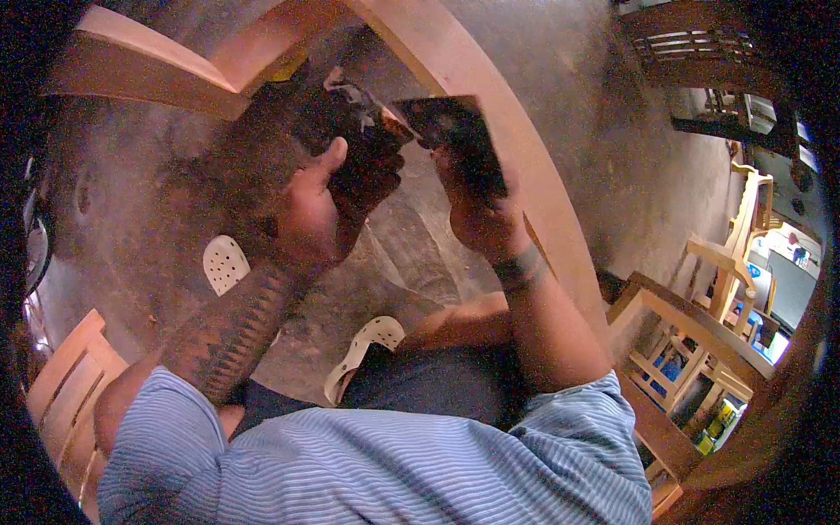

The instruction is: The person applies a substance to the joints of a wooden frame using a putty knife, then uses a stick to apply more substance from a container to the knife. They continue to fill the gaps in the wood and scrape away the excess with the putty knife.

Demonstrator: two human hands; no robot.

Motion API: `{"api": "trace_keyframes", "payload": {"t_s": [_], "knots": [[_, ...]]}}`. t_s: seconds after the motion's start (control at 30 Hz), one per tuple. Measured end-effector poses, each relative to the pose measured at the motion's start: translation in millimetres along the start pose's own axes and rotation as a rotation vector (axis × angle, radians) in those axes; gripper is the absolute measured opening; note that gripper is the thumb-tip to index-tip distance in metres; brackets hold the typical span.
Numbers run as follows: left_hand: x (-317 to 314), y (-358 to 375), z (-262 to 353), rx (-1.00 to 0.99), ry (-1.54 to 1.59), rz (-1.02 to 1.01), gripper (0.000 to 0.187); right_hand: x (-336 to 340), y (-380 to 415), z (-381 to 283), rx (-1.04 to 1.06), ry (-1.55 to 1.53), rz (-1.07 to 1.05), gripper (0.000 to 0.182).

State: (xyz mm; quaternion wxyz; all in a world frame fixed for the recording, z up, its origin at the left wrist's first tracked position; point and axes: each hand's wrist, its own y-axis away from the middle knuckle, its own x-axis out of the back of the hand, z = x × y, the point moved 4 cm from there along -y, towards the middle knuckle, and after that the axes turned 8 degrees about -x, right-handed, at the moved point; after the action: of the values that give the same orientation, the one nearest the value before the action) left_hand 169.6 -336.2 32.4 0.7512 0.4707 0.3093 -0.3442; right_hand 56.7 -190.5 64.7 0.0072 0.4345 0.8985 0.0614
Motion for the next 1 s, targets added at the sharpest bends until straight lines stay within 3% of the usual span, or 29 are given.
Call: {"api": "trace_keyframes", "payload": {"t_s": [0.17, 0.23, 0.3, 0.33, 0.37, 0.4, 0.47, 0.53, 0.57, 0.6, 0.67, 0.77, 0.83, 0.93, 0.97, 1.0], "knots": [[1, -2, 0, -0.041, -0.013, -0.064, 0.039, 10, -1, -9, -0.080, 0.546, -0.148, 0.037], [-3, -5, 3, -0.073, 0.017, -0.073, 0.039, 20, 1, -11, -0.379, 0.443, -0.162, 0.035], [-4, -19, 16, -0.152, -0.094, -0.107, 0.040, 37, 0, -24, 0.165, 0.942, -0.140, 0.033], [0, -33, 25, -0.202, -0.211, -0.125, 0.041, 62, 5, -23, 0.263, 1.048, -0.035, 0.035], [4, -48, 33, -0.251, -0.327, -0.145, 0.042, 102, 12, -15, 0.267, 1.126, 0.096, 0.038], [16, -62, 48, -0.394, -0.726, 0.064, 0.042, 150, 19, 2, 0.220, 1.215, 0.229, 0.040], [20, -103, 70, -0.470, -0.635, 0.007, 0.039, 232, 35, 45, 0.090, 1.393, 0.375, 0.045], [24, -149, 100, -0.706, -0.929, 0.062, 0.041, 235, 44, 47, 0.062, 1.264, 0.357, 0.051], [13, -164, 115, -0.640, -0.992, 0.250, 0.048, 226, 47, 45, 0.052, 1.136, 0.332, 0.056], [1, -176, 126, -0.568, -1.050, 0.439, 0.057, 226, 54, 58, 0.055, 1.205, 0.301, 0.054], [6, -221, 151, -0.781, -1.210, 0.327, 0.059, 234, 74, 98, 0.056, 1.345, 0.228, 0.052], [58, -328, 198, -1.089, -1.835, 0.550, 0.060, 231, 78, 103, -0.122, 0.608, 0.359, 0.047], [57, -326, 201, -1.069, -1.793, 0.561, 0.063, 211, 72, 77, 0.012, 0.996, 0.383, 0.044], [16, -276, 180, -0.935, -1.458, 0.460, 0.066, 210, 69, 76, -0.041, 1.144, 0.404, 0.044], [3, -260, 176, -0.871, -1.306, 0.411, 0.068, 216, 68, 84, -0.059, 0.863, 0.426, 0.044], [14, -273, 186, -0.791, -1.393, 0.521, 0.069, 223, 70, 98, -0.075, 0.581, 0.435, 0.043]]}}
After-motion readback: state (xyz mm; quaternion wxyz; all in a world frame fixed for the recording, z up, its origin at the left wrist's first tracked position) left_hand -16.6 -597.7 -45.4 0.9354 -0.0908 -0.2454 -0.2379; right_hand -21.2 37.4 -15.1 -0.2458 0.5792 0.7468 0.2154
